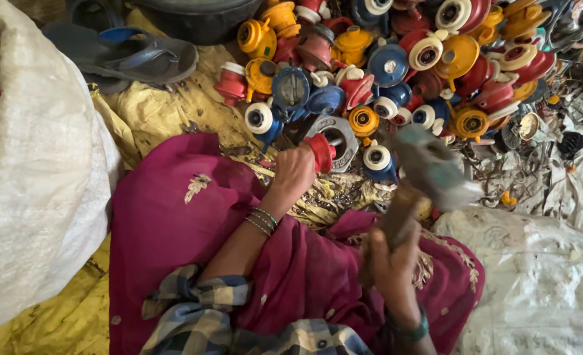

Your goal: The person sits on the floor and uses a hammer to strike small colorful plastic objects placed on a metal base, breaking them apart. The person repeatedly picks up objects, positions them, and strikes them with the hammer, then discards the broken pieces.

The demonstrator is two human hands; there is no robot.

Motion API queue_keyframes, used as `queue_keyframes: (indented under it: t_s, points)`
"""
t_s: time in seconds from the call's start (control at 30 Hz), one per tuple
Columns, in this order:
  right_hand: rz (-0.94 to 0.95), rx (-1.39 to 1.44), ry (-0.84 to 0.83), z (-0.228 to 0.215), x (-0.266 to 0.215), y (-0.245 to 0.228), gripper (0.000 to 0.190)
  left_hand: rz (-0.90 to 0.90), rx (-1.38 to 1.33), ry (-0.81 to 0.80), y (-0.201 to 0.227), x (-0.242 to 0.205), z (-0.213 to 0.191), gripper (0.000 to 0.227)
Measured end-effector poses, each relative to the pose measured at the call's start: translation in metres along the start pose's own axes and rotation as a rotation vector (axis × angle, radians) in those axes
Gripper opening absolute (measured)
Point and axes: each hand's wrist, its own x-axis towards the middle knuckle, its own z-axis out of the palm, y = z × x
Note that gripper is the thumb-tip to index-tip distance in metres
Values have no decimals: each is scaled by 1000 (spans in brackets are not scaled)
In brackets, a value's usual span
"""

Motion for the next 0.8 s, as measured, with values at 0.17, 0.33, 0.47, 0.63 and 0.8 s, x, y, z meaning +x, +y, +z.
queue_keyframes:
  t_s: [0.17,0.33,0.47,0.63,0.8]
  points:
    - [151,-197,-282,32,11,11,30,39,-36,106,9,-4,-6,14]
    - [310,-110,-167,9,-8,1,34,50,-20,58,5,-12,-1,7]
    - [25,268,21,-9,-6,-21,24,24,52,-28,-2,-4,1,14]
    - [86,-151,-156,17,11,0,67,50,0,22,0,-5,6,13]
    - [298,-155,-202,20,9,14,21,169,5,159,-1,-1,-5,10]
